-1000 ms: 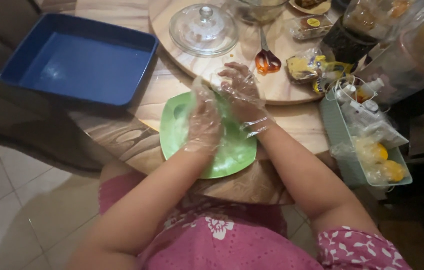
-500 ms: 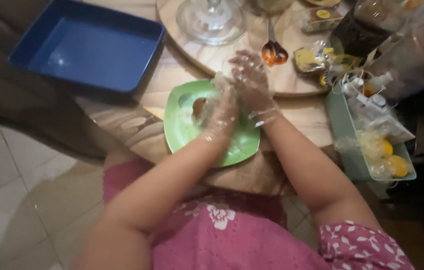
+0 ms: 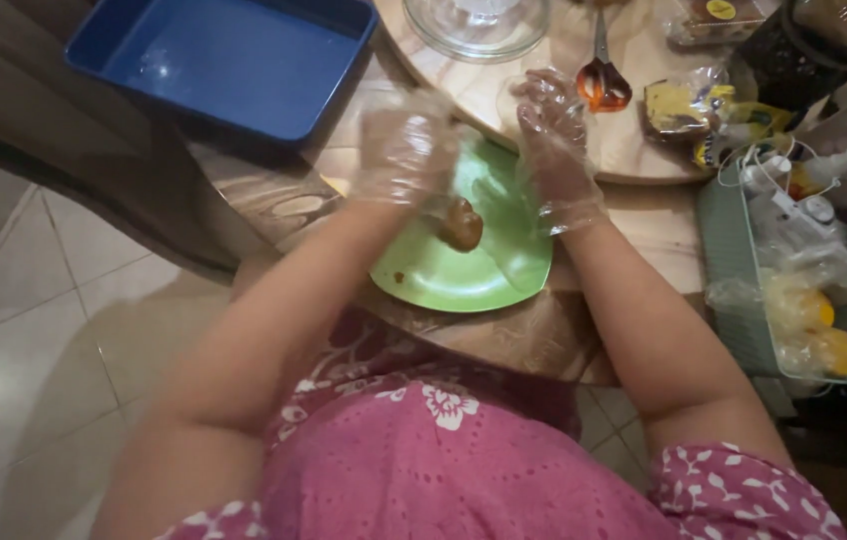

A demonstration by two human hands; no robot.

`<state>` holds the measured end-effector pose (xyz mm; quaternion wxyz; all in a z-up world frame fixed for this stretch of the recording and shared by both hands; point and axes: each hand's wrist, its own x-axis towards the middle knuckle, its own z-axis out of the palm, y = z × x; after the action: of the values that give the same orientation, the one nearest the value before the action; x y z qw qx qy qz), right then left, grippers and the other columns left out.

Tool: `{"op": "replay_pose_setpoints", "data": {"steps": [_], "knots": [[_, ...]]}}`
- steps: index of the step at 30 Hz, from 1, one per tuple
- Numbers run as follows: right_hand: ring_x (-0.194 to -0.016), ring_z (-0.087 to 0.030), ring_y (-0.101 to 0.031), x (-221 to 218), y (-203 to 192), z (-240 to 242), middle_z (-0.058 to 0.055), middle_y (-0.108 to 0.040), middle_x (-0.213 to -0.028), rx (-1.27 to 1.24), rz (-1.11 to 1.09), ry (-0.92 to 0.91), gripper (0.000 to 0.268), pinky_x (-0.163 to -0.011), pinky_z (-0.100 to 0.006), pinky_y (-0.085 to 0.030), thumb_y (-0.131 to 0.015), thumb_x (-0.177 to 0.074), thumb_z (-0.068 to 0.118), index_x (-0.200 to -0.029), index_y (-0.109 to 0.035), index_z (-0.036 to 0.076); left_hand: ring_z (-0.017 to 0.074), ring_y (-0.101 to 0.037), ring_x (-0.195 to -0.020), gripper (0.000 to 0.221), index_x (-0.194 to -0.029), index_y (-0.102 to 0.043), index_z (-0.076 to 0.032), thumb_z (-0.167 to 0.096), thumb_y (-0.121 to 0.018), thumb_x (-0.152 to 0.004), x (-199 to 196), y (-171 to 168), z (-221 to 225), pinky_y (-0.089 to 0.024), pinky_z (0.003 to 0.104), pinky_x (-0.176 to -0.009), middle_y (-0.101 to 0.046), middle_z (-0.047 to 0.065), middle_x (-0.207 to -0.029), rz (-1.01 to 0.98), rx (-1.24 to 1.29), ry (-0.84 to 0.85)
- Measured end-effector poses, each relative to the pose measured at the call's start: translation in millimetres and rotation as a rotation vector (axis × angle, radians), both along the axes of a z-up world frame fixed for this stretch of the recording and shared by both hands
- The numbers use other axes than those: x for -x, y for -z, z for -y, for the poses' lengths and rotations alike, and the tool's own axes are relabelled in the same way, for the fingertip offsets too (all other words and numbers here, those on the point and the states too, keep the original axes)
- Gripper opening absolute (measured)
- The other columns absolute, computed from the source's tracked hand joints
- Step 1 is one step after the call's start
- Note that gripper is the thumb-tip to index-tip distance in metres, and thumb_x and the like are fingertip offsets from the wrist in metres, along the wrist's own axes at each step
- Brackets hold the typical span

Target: The person wears gloves and uses their hands to shape and roll pieces of brown dough on a green plate, occasionally dipping the dough into a bowl of white powder.

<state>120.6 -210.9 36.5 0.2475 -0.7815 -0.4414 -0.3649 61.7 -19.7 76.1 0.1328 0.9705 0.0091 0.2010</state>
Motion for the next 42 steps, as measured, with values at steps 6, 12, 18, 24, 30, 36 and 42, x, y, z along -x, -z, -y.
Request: {"op": "replay_pose_setpoints", "data": {"steps": [6,12,18,24,30,36,42], "knots": [[-0.13,-0.035,-0.045,-15,15,7,-0.018,-0.059,-0.126,-0.007,0.063,-0.034,0.03,-0.117,-0.048,-0.039,-0.072,-0.102,0.016,-0.116,-0.064,-0.009,0.0261,-0.053,-0.124,0.074,-0.135,-0.061,-0.031,-0.065,-0.079,-0.073,31,-65,48,-0.042,0.042,-0.104,-0.057,0.007,-0.13,-0.657,-0.581,0.156],[-0.124,-0.038,-0.052,-13,1,2,-0.022,-0.065,-0.119,-0.106,0.191,-0.082,0.008,-0.11,-0.051,-0.046,-0.055,-0.1,-0.009,-0.101,-0.062,-0.011,0.0346,-0.047,-0.132,0.063,-0.134,-0.062,-0.032,-0.05,-0.073,-0.075,26,-62,44,-0.042,0.048,-0.103,-0.049,0.016,-0.139,-0.687,-0.57,0.234],[-0.127,-0.031,-0.055,35,-43,-21,-0.013,-0.063,-0.117,-0.277,-0.504,-0.078,0.024,-0.103,-0.032,-0.047,-0.072,-0.087,-0.01,-0.108,-0.069,0.002,0.0366,-0.068,-0.107,0.053,-0.112,-0.072,-0.007,-0.043,-0.081,-0.074,13,-33,33,-0.053,0.045,-0.099,-0.073,0.013,-0.104,-0.301,0.07,0.024],[-0.133,-0.03,-0.052,10,-16,-10,-0.012,-0.062,-0.118,-0.398,-0.634,-0.105,0.018,-0.112,-0.034,-0.043,-0.068,-0.091,-0.003,-0.109,-0.069,0.001,0.033,-0.067,-0.113,0.054,-0.113,-0.075,-0.012,-0.057,-0.068,-0.084,-34,5,24,-0.055,0.045,-0.097,-0.073,0.01,-0.106,-0.432,0.167,-0.052],[-0.14,-0.027,-0.047,28,-30,-17,-0.01,-0.06,-0.124,-0.522,-0.642,-0.152,0.013,-0.118,-0.035,-0.039,-0.069,-0.095,0.007,-0.107,-0.07,0.005,0.0282,-0.071,-0.108,0.043,-0.099,-0.08,-0.018,-0.056,-0.064,-0.087,-50,10,32,-0.058,0.041,-0.093,-0.077,0.003,-0.098,-0.453,0.102,-0.103],[-0.137,-0.028,-0.049,8,-10,-8,-0.013,-0.059,-0.124,-0.537,-0.609,-0.178,0.013,-0.111,-0.036,-0.044,-0.065,-0.096,0.008,-0.108,-0.069,0.004,0.0237,-0.072,-0.103,0.038,-0.096,-0.081,-0.019,-0.046,-0.055,-0.093,-50,13,38,-0.059,0.041,-0.085,-0.078,0.0,-0.094,-0.313,-0.1,-0.068],[-0.134,-0.029,-0.052,8,-11,-8,-0.012,-0.063,-0.115,-0.459,-0.57,-0.133,0.014,-0.112,-0.035,-0.043,-0.067,-0.09,-0.004,-0.103,-0.067,0.002,0.0213,-0.075,-0.095,0.034,-0.093,-0.081,-0.02,-0.039,-0.053,-0.093,-70,12,29,-0.063,0.047,-0.072,-0.077,-0.004,-0.09,-0.507,-0.074,-0.125]]}}
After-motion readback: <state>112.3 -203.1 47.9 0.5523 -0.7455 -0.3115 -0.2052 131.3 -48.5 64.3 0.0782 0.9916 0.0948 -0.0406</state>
